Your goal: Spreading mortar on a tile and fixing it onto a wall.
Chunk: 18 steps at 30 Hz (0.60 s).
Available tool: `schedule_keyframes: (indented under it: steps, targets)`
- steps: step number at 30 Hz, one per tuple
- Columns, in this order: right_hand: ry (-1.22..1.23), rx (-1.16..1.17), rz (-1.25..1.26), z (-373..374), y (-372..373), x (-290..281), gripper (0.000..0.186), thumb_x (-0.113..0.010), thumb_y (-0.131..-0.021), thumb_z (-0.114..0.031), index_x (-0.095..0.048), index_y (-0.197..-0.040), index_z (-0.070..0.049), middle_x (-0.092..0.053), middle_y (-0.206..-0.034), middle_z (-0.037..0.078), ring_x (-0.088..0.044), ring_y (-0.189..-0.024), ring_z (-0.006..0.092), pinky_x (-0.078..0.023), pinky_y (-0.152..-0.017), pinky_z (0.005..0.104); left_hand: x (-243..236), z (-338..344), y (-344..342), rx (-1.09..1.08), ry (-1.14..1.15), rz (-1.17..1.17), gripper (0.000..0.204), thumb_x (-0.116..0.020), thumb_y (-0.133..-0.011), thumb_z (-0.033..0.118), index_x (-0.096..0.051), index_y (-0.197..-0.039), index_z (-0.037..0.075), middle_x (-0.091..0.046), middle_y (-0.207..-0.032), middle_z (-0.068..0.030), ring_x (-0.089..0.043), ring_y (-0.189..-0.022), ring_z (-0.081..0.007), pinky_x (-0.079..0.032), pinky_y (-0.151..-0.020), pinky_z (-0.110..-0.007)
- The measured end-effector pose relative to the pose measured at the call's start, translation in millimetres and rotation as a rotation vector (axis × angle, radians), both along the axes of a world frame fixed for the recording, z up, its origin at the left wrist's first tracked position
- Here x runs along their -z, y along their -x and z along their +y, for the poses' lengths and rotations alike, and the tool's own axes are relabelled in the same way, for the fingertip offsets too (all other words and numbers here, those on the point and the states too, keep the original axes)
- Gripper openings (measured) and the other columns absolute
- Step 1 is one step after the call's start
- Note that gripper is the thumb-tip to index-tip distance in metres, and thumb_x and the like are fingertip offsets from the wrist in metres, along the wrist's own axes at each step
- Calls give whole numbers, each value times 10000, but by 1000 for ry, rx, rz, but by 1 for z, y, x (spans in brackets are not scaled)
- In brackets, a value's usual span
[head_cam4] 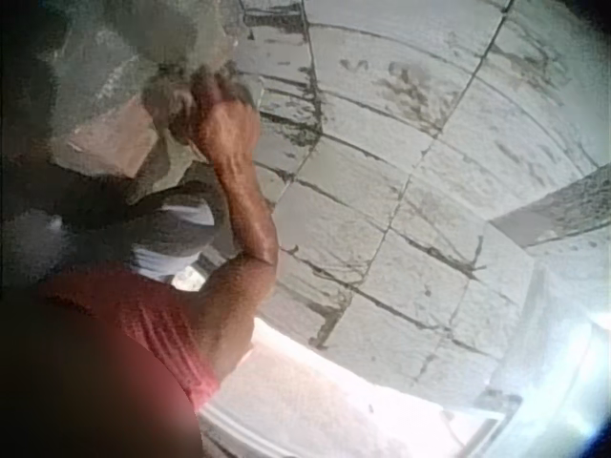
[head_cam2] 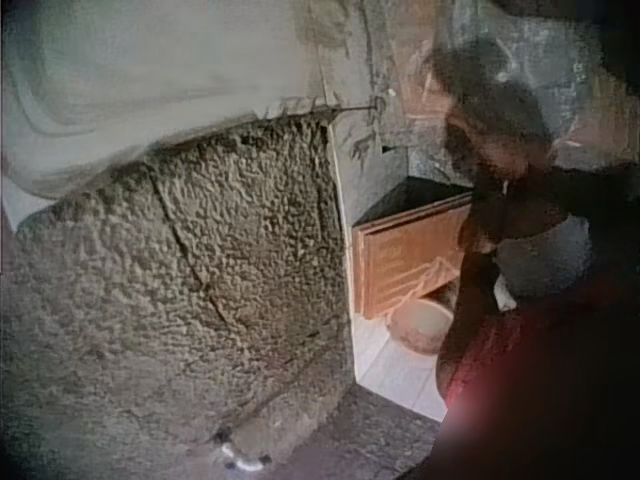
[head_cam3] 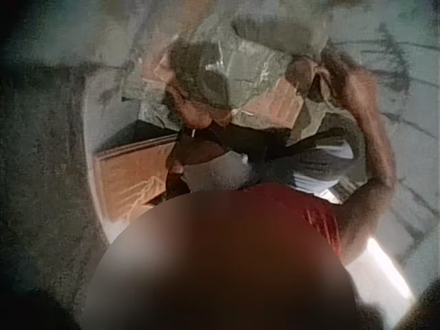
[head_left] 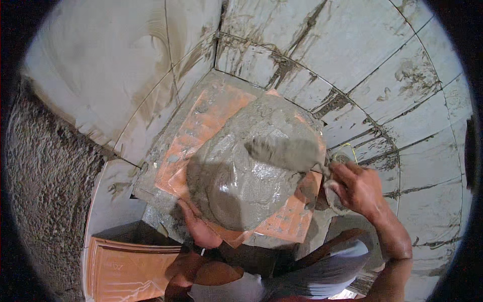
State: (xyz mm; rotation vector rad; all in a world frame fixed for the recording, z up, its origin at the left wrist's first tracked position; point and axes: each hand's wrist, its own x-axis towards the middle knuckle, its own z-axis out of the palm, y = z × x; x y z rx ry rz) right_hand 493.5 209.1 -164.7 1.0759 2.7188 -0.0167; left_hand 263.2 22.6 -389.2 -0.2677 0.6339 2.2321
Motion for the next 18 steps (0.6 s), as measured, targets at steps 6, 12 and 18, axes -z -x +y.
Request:
schedule_keyframes:
  steps: [6, 12, 18]
  targets:
    - [-332, -144, 612, 16, -33, 23, 492, -712, -788, -178, -542, -1234, -60, -600, -882, 153, -623, -743, 380, -500, -637, 474, 3, 4, -1, 40, -65, 27, 669, -440, -1011, 542, -382, -1483, 71, -459, -1474, -106, -462, -1316, -288, -356, -1116, -430]
    - [81, -3, 188, 27, -43, 73, 374, -709, -790, -184, -463, -1035, -43, -605, -817, 206, -635, -756, 433, -491, -640, 511, 3, 6, -8, 53, -148, -117, 667, -450, -999, 555, -419, -1455, 70, -504, -1427, -143, -501, -1265, -349, -386, -1076, -493]
    - [478, 268, 444, 24, -49, 91, 312, -666, -858, -213, -516, -1054, -21, -609, -768, 139, -637, -675, 331, -491, -624, 449, -48, 3, -13, 23, 66, 2, 702, -451, -992, 566, -382, -1480, 66, -475, -1446, -160, -477, -1286, -362, -357, -1099, -504]
